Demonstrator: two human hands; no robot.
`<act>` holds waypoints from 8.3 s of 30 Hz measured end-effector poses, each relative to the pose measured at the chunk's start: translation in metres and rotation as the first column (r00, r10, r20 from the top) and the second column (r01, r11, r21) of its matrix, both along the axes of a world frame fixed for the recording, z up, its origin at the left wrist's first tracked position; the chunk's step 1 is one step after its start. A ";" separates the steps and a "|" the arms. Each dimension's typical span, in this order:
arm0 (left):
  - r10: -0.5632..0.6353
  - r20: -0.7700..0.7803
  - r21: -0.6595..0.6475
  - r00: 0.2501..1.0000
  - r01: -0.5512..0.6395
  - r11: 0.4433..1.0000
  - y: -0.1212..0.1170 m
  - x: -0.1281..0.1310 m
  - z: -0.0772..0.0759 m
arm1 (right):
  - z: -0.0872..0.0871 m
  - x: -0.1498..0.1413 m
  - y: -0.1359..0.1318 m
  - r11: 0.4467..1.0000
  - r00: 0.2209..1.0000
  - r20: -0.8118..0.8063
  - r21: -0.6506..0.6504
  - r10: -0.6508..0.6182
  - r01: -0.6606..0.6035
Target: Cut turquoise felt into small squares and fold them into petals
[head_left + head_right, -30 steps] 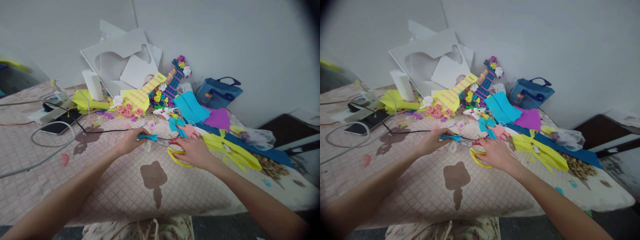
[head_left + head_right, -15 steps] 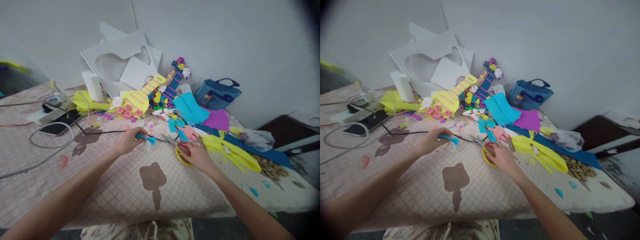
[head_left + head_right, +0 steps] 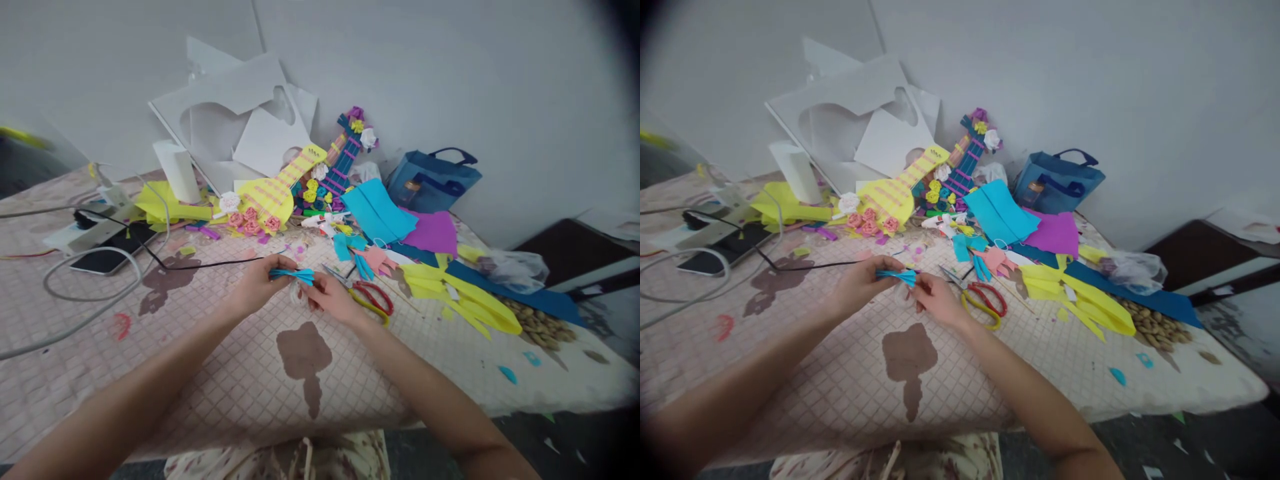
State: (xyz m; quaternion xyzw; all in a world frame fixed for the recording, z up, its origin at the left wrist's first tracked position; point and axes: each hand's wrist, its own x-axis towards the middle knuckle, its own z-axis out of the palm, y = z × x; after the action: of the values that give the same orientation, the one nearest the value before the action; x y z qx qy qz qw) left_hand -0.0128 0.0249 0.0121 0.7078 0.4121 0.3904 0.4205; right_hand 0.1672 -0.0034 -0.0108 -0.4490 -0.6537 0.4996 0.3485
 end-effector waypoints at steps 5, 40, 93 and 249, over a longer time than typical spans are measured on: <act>0.000 0.117 -0.112 0.993 0.013 0.994 0.001 0.002 -0.004 | -0.004 0.003 0.000 0.985 0.991 -0.068 0.115 -0.118 0.125; 0.240 0.503 -0.687 0.830 0.215 0.694 -0.003 0.011 -0.011 | -0.006 0.004 -0.014 0.742 0.908 0.045 0.594 -0.416 0.311; 0.170 -0.494 0.539 0.853 0.147 0.829 0.058 -0.025 -0.047 | 0.003 0.069 0.016 0.609 0.860 0.185 0.775 -0.476 0.171; 0.093 0.450 -0.699 0.888 0.285 0.656 -0.008 0.011 -0.025 | 0.027 0.130 0.004 0.883 0.439 0.769 0.443 -0.463 0.156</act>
State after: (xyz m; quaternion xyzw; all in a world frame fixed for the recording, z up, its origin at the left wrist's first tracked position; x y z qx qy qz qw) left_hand -0.0023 0.0169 -0.0133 0.3829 0.3879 0.3141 0.7773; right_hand 0.2972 0.0002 0.0160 -0.6894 -0.7123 0.0280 0.1289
